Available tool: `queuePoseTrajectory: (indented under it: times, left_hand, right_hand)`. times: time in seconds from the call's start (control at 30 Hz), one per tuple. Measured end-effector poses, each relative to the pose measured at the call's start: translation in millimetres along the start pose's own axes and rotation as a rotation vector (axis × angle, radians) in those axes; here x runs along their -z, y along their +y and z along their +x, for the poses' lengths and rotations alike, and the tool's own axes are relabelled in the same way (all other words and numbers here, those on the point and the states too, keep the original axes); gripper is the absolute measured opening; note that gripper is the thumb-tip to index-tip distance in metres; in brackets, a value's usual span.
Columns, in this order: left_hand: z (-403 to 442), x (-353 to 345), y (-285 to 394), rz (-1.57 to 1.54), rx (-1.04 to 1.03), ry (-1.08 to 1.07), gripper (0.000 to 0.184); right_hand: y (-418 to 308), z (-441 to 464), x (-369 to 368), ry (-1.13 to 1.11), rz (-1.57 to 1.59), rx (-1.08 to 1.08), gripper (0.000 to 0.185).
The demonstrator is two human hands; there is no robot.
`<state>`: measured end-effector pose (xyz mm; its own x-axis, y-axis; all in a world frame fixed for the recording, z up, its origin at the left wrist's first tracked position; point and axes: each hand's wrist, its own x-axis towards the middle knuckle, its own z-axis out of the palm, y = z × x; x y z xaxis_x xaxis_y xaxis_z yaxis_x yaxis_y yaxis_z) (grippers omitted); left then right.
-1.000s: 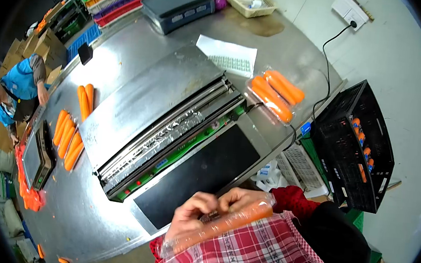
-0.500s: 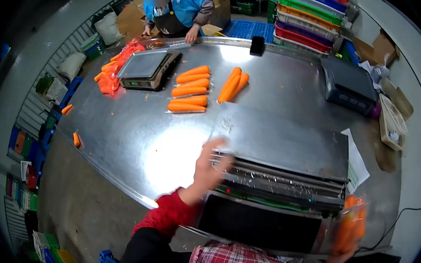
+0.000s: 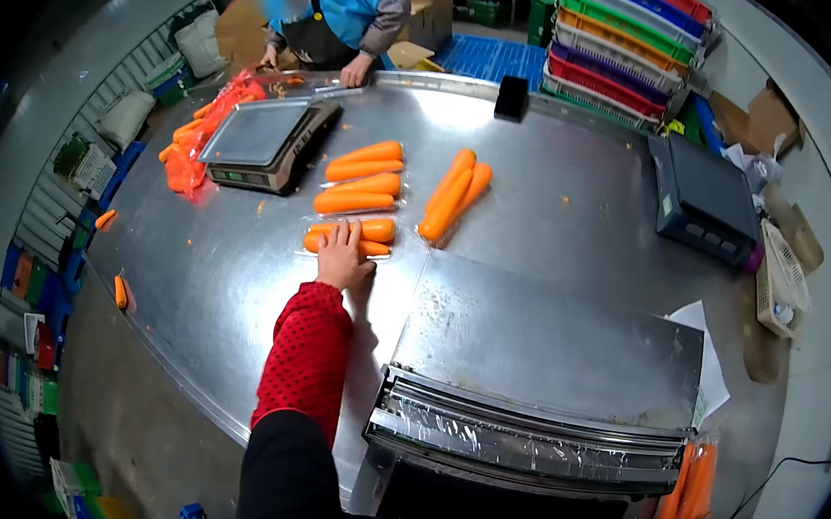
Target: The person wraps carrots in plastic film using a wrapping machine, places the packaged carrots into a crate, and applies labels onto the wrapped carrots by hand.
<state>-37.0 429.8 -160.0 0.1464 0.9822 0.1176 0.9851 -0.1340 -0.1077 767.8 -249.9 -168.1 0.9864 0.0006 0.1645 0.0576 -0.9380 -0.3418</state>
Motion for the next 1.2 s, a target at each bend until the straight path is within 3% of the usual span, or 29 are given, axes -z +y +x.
queuePoseTrajectory:
  times: [0.03,0.13,0.17,0.23,0.27,0.3,0.37,0.47,0.5,0.53,0.57,0.6,0.63,0.67,0.77,0.83,0.9,0.97,1.0,1.07,1.13,1.17,1.2]
  left_hand:
    - [-15.8,4.6,2.8,0.026,-0.041,0.090,0.092]
    - [-51.9,37.4,9.9,-0.027,-0.052,-0.106,0.084]
    - [-58.1,43.7,3.5,-0.095,-0.157,0.019,0.093]
    - [-61.6,35.7,-1.4,-0.123,-0.167,0.144,0.103]
    - [-57.7,31.1,-3.3,-0.357,-0.047,-0.146,0.109]
    - [-58.8,36.5,-0.5,-0.366,-0.048,-0.134,0.109]
    - [-64.6,51.1,6.2,-0.342,0.100,-0.307,0.106]
    - [-87.6,67.6,2.5,-0.629,0.302,-0.269,0.089]
    - [-91.6,83.8,2.1,-0.648,0.337,-0.225,0.085]
    - [-85.9,75.4,-9.3,-0.681,0.259,-0.112,0.085]
    - [-80.4,124.6,7.4,-1.015,0.203,-0.133,0.089]
    - [-82.6,176.9,22.5,-0.878,0.017,-0.153,0.093]
    - [-83.9,212.5,44.3,-0.642,-0.192,-0.010,0.094]
    - [-85.0,242.5,70.1,-0.607,-0.375,0.007,0.095]
    - [-91.0,267.2,159.6,-0.577,-0.829,0.033,0.097]
    - [-101.4,258.3,215.7,-0.533,-0.887,-0.068,0.100]
    - [-109.8,250.3,255.7,-0.489,-0.957,-0.131,0.102]
    - [-115.9,233.8,277.8,-0.440,-1.063,-0.143,0.100]
    - [-120.0,226.9,276.6,-0.446,-1.062,-0.144,0.100]
    - [-129.9,228.2,255.0,-0.623,-0.994,0.250,0.094]
    - [-154.9,243.4,203.2,-0.744,-0.680,0.282,0.055]
    - [-175.5,249.2,177.3,-0.547,-0.455,0.277,0.038]
    - [-192.1,237.0,148.8,-0.339,-0.354,0.180,0.035]
  right_hand:
    - [-1.0,-7.3,5.9,-0.010,0.107,0.100,0.075]
    - [-27.7,-24.8,20.6,0.004,0.174,0.146,0.068]
    - [-24.0,-27.4,17.7,0.044,0.252,0.213,0.065]
    - [-16.5,-10.8,-7.4,-0.034,0.405,0.209,0.059]
    - [-21.4,-0.3,-22.4,-0.094,0.461,0.253,0.057]
    - [-29.3,9.4,-31.4,-0.150,0.519,0.300,0.055]
    - [-69.9,-15.2,-20.9,-0.161,0.553,0.348,0.054]
    - [-117.7,-58.7,16.5,-0.256,0.568,0.414,0.049]
    - [-136.3,-79.3,40.0,-0.356,0.670,0.349,0.047]
    - [-155.7,-95.3,57.9,-0.371,0.684,0.377,0.044]
    - [-182.6,-112.5,77.1,-0.356,0.672,0.449,0.042]
    - [-216.6,-130.4,94.2,-0.338,0.663,0.547,0.040]
    - [-252.5,-149.7,108.2,-0.320,0.664,0.654,0.038]
    - [-283.1,-163.7,110.5,-0.512,0.841,0.650,0.037]
    - [-396.7,-240.8,136.7,-0.427,0.831,0.975,0.040]
    - [-435.3,-263.2,123.6,-0.401,0.817,1.216,0.041]
    - [-451.8,-283.8,105.9,-0.311,0.765,1.330,0.042]
    - [-451.3,-297.9,95.6,-0.392,0.684,1.344,0.042]
    - [-446.8,-301.2,96.5,-0.370,0.693,1.361,0.041]
    - [-426.3,-288.8,110.1,-0.401,0.680,1.333,0.036]
    - [-400.9,-262.4,133.2,-0.562,0.477,1.199,0.026]
    - [-387.1,-249.0,141.5,-0.683,0.287,1.086,0.026]
    - [-376.3,-244.3,140.6,-0.709,0.112,1.091,0.030]
